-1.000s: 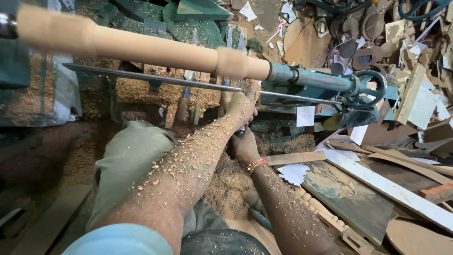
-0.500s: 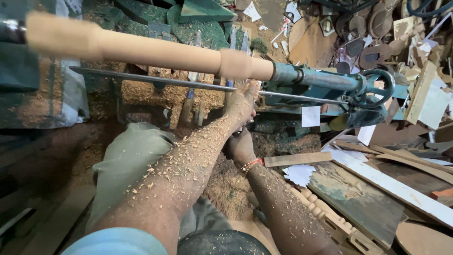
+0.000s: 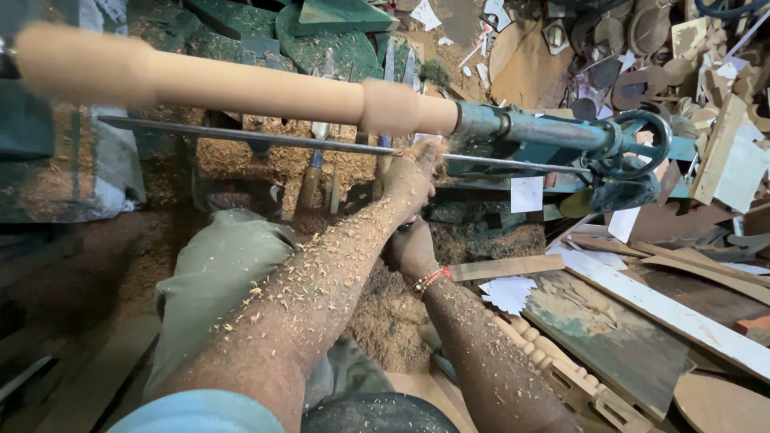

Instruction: The person uses a lathe and various chisels to shape a rotating piece of wood into a decorative spindle, applying different tools to carve grooves and smooth the surface.

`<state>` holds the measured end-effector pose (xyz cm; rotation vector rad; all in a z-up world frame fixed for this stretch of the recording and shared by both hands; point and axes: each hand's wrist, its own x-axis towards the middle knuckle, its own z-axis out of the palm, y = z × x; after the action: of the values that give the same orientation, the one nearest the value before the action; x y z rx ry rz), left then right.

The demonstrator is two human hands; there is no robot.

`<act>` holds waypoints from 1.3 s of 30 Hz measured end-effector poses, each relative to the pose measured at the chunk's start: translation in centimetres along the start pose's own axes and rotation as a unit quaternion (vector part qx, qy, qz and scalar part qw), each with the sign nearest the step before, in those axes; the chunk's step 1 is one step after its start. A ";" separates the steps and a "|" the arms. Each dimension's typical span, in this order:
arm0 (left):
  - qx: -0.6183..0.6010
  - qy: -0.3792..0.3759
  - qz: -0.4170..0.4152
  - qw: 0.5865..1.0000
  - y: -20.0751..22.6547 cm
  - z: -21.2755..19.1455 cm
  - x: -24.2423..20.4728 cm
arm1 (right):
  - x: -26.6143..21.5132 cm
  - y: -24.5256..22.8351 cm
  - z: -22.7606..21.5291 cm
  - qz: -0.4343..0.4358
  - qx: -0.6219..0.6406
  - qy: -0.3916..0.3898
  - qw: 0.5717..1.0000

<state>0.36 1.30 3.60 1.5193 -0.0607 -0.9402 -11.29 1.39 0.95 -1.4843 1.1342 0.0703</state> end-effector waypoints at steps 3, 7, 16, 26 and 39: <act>-0.059 -0.025 -0.098 0.993 -1.6 1.2 1.6 | -0.1 -0.6 0.0 0.010 0.008 0.013 1.000; -0.087 -0.016 -0.026 0.996 -3.8 2.4 2.5 | -0.3 -0.9 -0.8 0.006 0.012 0.007 1.000; -0.069 -0.076 -0.074 0.992 -2.9 3.1 2.9 | 0.9 0.4 -3.5 0.036 -0.020 -0.009 0.999; 0.415 -0.259 0.015 0.872 -4.5 1.2 3.1 | -1.3 9.1 -6.4 0.016 -0.119 0.010 0.993; 0.604 -0.309 0.046 0.734 1.6 -2.9 -3.7 | 7.5 18.1 -1.5 -0.079 -0.372 0.070 0.922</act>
<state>0.33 5.38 6.48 2.2148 -1.4765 -1.3858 -20.12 -0.90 -16.49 -2.2836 1.1537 0.3154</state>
